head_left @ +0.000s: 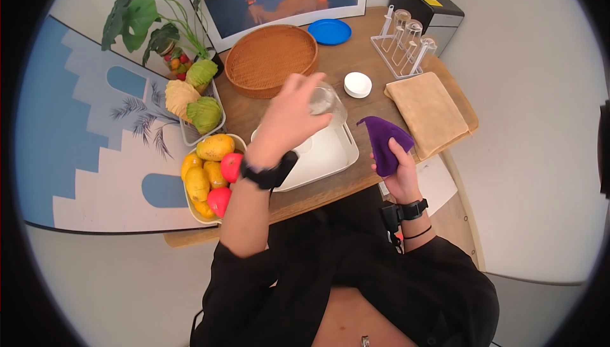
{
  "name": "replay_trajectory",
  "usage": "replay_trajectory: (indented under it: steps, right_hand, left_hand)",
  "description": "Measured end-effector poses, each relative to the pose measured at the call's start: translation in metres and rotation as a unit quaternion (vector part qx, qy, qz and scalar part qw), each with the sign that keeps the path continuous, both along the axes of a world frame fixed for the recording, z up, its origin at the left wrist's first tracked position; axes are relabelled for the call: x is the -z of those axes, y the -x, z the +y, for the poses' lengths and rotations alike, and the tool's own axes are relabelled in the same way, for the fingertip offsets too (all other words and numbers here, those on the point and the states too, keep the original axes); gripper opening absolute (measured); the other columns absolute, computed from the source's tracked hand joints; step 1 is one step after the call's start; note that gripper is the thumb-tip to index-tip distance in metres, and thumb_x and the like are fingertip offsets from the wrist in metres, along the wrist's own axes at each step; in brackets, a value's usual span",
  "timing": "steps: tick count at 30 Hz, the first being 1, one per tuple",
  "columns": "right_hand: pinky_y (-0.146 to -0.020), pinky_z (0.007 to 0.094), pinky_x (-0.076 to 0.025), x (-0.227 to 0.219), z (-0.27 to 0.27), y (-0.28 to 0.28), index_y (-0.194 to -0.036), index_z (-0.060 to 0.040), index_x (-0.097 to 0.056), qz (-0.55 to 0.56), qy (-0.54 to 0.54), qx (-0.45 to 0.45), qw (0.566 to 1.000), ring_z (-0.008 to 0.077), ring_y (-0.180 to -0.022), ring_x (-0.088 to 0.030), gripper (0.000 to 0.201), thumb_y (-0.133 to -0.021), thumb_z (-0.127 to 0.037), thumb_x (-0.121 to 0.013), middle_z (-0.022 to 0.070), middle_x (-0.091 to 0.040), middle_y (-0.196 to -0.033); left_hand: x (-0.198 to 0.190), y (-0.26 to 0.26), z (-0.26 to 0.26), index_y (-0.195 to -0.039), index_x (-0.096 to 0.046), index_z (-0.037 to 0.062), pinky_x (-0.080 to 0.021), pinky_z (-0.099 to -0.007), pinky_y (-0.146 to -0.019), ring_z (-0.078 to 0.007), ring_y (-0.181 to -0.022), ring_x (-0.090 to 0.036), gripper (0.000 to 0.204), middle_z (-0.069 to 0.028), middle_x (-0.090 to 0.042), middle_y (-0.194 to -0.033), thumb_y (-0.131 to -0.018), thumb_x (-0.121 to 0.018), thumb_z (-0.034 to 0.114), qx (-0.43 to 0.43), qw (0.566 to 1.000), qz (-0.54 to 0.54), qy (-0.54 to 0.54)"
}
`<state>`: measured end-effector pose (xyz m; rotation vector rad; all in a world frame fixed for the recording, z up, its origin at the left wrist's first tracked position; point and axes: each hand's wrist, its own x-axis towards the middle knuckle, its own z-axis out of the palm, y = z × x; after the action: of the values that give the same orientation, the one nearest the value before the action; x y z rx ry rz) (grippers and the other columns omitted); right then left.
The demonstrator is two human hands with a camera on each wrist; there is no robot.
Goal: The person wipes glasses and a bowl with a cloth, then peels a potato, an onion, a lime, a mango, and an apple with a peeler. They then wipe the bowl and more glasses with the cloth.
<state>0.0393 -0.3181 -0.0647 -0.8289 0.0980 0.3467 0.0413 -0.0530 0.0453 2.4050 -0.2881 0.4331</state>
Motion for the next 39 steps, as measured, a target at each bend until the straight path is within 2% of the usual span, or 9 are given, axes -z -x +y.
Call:
replay_trajectory:
  steps: [10, 20, 24, 26, 29, 32, 33, 34, 39]
  right_hand:
    - [-0.068, 0.0329, -0.061, -0.019, 0.044, 0.0, -0.141, -0.0041, -0.048, -0.102, 0.008, -0.189, 0.977, 0.0184, -0.1, -0.066, 0.057, -0.092, -0.02, -0.071, 0.0101, -0.064, -0.122]
    - [-0.061, 0.0302, -0.057, -0.027, 0.042, -0.001, -0.136, -0.0048, -0.054, -0.018, 0.042, -0.301, 0.953, 0.0155, -0.085, -0.067, 0.057, -0.086, -0.018, -0.078, 0.0083, -0.069, -0.106]
    - [-0.072, 0.0341, -0.057, -0.031, 0.064, 0.016, -0.123, -0.001, -0.061, -0.324, 0.186, 0.01, 0.928, 0.0197, -0.083, -0.071, 0.047, -0.084, -0.017, -0.081, 0.0066, -0.073, -0.1]
    - [-0.081, 0.0334, -0.056, -0.011, 0.05, 0.011, -0.12, 0.0, -0.062, -0.528, 0.381, 0.122, 0.749, 0.0179, -0.093, -0.071, 0.05, -0.079, -0.015, -0.085, 0.0091, -0.074, -0.106]
    - [-0.085, 0.0347, -0.056, -0.007, 0.048, 0.01, -0.121, 0.0009, -0.062, -0.464, 0.354, 0.073, 0.809, 0.019, -0.095, -0.071, 0.05, -0.078, -0.013, -0.085, 0.0107, -0.073, -0.107]
    - [-0.067, 0.0329, -0.058, -0.017, 0.049, 0.002, -0.124, 0.0, -0.059, -0.414, 0.304, 0.051, 0.856, 0.0202, -0.081, -0.072, 0.049, -0.082, -0.013, -0.082, 0.0095, -0.07, -0.104]
    - [-0.057, 0.0291, -0.054, -0.028, 0.043, 0.006, -0.126, -0.001, -0.057, -0.211, 0.164, -0.11, 0.957, 0.0173, -0.073, -0.069, 0.049, -0.085, -0.015, -0.08, 0.0096, -0.069, -0.102]
    - [-0.047, 0.0252, -0.05, -0.034, 0.039, 0.009, -0.129, -0.002, -0.055, 0.013, 0.007, -0.26, 0.966, 0.0144, -0.065, -0.067, 0.05, -0.087, -0.017, -0.078, 0.0097, -0.068, -0.1]
    - [-0.044, 0.0193, -0.042, -0.021, 0.036, 0.008, -0.133, -0.0047, -0.055, 0.082, -0.085, -0.378, 0.918, 0.0109, -0.058, -0.059, 0.051, -0.088, -0.015, -0.077, 0.0097, -0.068, -0.099]
  left_hand:
    - [-0.002, 0.073, 0.025, -0.14, -0.048, 0.0033, -0.056, -0.033, -0.097, -0.0215, -0.129, -0.053, 0.072, -0.0066, -0.043, -0.132, -0.075, -0.074, -0.011, 0.171, 0.882, 0.167, 0.406]
    - [0.03, 0.072, 0.005, -0.134, -0.052, 0.0064, -0.05, -0.0306, -0.091, -0.0175, -0.112, -0.057, 0.055, -0.0084, -0.058, -0.126, -0.084, -0.075, 0.004, 0.174, 0.94, 0.076, 0.283]
    - [0.035, 0.074, -0.011, -0.121, -0.057, 0.0019, -0.051, -0.029, -0.078, -0.0149, -0.083, -0.063, 0.032, -0.0062, -0.068, -0.09, -0.098, -0.063, 0.023, -0.046, 0.901, 0.122, 0.415]
    - [0.033, 0.069, -0.002, -0.119, -0.057, 0.0018, -0.051, -0.0298, -0.077, -0.0148, -0.082, -0.062, 0.031, -0.0064, -0.067, -0.088, -0.099, -0.063, 0.025, -0.053, 0.89, 0.194, 0.41]
    - [0.031, 0.07, 0.003, -0.114, -0.057, 0.0017, -0.051, -0.0314, -0.075, -0.0145, -0.079, -0.061, 0.032, -0.0069, -0.065, -0.084, -0.099, -0.063, 0.029, -0.07, 0.854, 0.332, 0.394]
    - [0.033, 0.079, -0.012, -0.117, -0.057, 0.0023, -0.047, -0.0278, -0.083, -0.017, -0.091, -0.059, 0.037, -0.0065, -0.061, -0.099, -0.092, -0.072, 0.025, -0.013, 0.946, 0.182, 0.269]
    - [0.039, 0.076, -0.013, -0.118, -0.057, 0.0022, -0.047, -0.0296, -0.085, -0.0206, -0.093, -0.059, 0.045, -0.0092, -0.061, -0.103, -0.086, -0.077, 0.025, 0.024, 0.977, 0.028, 0.212]
    - [0.046, 0.073, -0.014, -0.119, -0.057, 0.002, -0.047, -0.0314, -0.087, -0.0242, -0.096, -0.06, 0.052, -0.0119, -0.061, -0.107, -0.08, -0.082, 0.025, 0.06, 0.979, -0.125, 0.149]
    - [0.06, 0.069, -0.01, -0.115, -0.059, 0.0005, -0.053, -0.0335, -0.072, -0.0276, -0.083, -0.063, 0.057, -0.0194, -0.059, -0.106, -0.069, -0.086, 0.023, 0.068, 0.957, -0.236, 0.156]
